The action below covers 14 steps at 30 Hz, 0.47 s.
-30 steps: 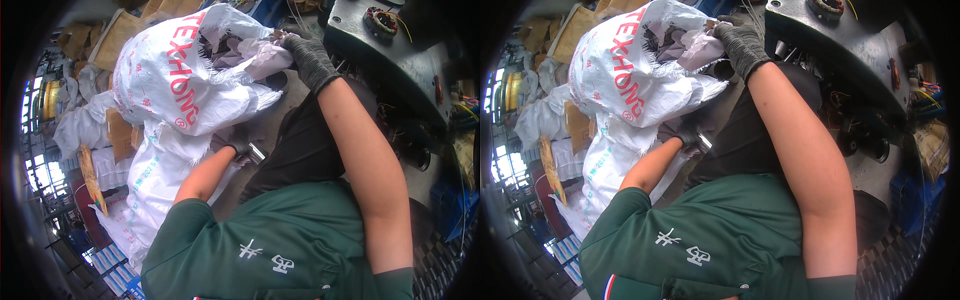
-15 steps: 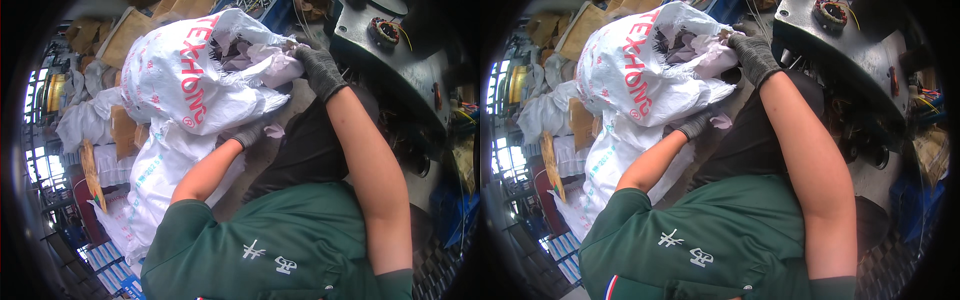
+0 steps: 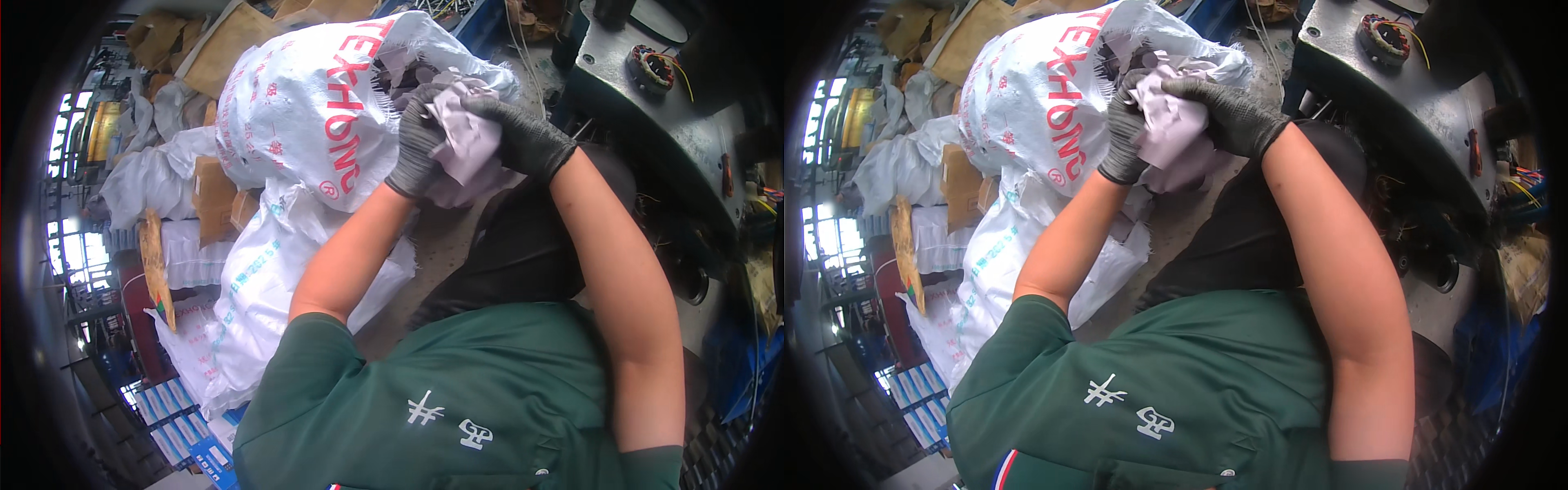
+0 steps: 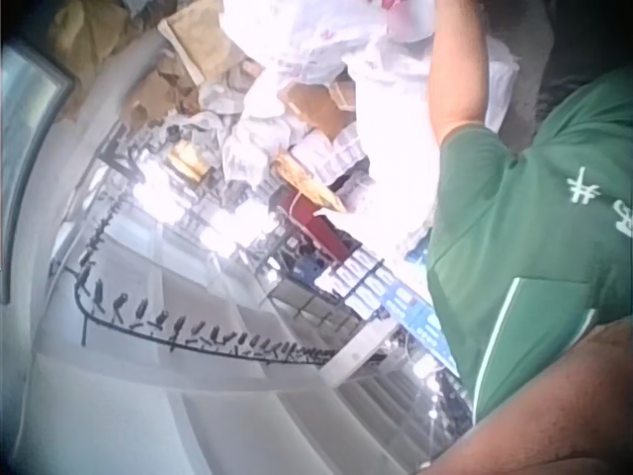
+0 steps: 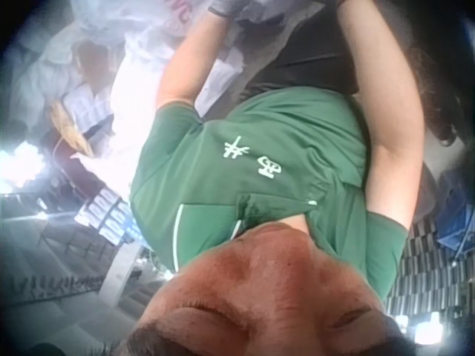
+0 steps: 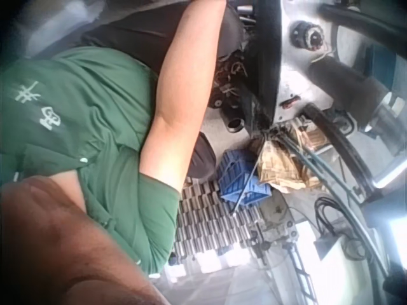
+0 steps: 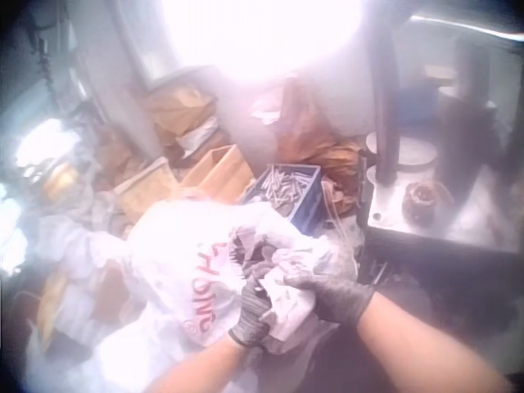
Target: Assembling stator coils into metal housings using an industrial press.
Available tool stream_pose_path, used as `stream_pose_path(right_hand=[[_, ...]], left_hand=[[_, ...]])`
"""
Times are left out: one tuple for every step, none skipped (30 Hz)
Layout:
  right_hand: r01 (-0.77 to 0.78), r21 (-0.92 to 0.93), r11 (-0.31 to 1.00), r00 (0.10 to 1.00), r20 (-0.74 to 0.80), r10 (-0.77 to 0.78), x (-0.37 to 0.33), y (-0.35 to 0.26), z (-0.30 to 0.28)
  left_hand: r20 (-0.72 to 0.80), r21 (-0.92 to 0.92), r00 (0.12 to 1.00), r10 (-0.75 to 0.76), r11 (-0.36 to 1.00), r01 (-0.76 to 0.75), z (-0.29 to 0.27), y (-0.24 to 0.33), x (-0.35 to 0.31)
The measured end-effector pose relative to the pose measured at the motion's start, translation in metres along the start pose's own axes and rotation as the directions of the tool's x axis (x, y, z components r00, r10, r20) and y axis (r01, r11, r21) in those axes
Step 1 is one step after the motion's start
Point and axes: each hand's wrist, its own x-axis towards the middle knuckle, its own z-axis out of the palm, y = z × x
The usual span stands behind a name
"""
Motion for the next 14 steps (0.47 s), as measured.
stream_pose_path(right_hand=[[-0.084, 0.008, 0.996, 0.996, 0.044, 0.084, -0.002, -0.001, -0.003], [0.08, -0.091, 0.993, 0.997, -0.017, -0.081, 0.001, 0.004, -0.01], [0.085, -0.088, 0.993, 0.996, -0.018, -0.087, 0.003, 0.003, -0.018], [0.115, -0.246, 0.962, 0.976, -0.152, -0.156, 0.008, 0.004, -0.027], [0.12, -0.402, 0.908, 0.931, -0.271, -0.244, 0.015, 0.003, -0.039], [0.201, -0.474, 0.857, 0.894, -0.269, -0.358, 0.026, 0.002, -0.061], [0.199, -0.466, 0.862, 0.899, -0.262, -0.35, 0.032, 0.003, -0.063], [0.144, -0.59, 0.794, 0.85, -0.337, -0.404, 0.035, 0.001, -0.058], [0.066, -0.697, 0.714, 0.786, -0.405, -0.468, 0.035, -0.002, -0.057], [-0.009, -0.729, 0.685, 0.752, -0.456, -0.475, 0.034, -0.005, -0.048], [-0.007, -0.724, 0.69, 0.749, -0.461, -0.476, 0.036, -0.002, -0.056], [0.137, -0.735, 0.664, 0.775, -0.339, -0.534, 0.039, 0.002, -0.072], [0.282, -0.722, 0.632, 0.783, -0.207, -0.586, 0.042, 0.005, -0.08], [0.199, -0.371, 0.907, 0.837, -0.418, -0.354, 0.025, -0.006, -0.014]], left_hand=[[0.09, 0.195, 0.98, 0.176, 0.962, -0.191, 0.002, 0.001, 0.0], [0.199, 0.179, 0.949, 0.246, 0.943, -0.282, 0.004, 0.004, -0.006], [0.29, 0.544, 0.93, 0.227, 0.76, -0.356, -0.016, -0.003, -0.009], [0.218, 0.525, 0.961, 0.172, 0.809, -0.264, -0.024, -0.012, -0.024], [0.147, 0.496, 0.983, 0.114, 0.851, -0.173, -0.029, -0.02, -0.045], [0.064, 0.439, 0.998, -0.023, 0.899, -0.008, -0.031, -0.029, -0.07], [0.032, 0.375, 0.996, -0.08, 0.925, 0.063, -0.037, -0.045, -0.102], [-0.028, 0.426, 0.963, -0.267, 0.869, 0.253, -0.058, -0.068, -0.137], [0.097, 0.585, 0.903, -0.418, 0.758, 0.288, -0.075, -0.076, -0.163], [0.186, 0.73, 0.8, -0.57, 0.625, 0.275, -0.094, -0.077, -0.181], [0.175, 0.849, 0.654, -0.736, 0.449, 0.279, -0.109, -0.077, -0.191], [0.123, 0.936, 0.483, -0.867, 0.263, 0.233, -0.123, -0.077, -0.197], [0.053, 0.996, 0.413, -0.909, 0.077, 0.042, -0.142, -0.08, -0.2], [-0.064, 0.984, 0.354, -0.933, -0.118, -0.133, -0.173, -0.082, -0.209]])
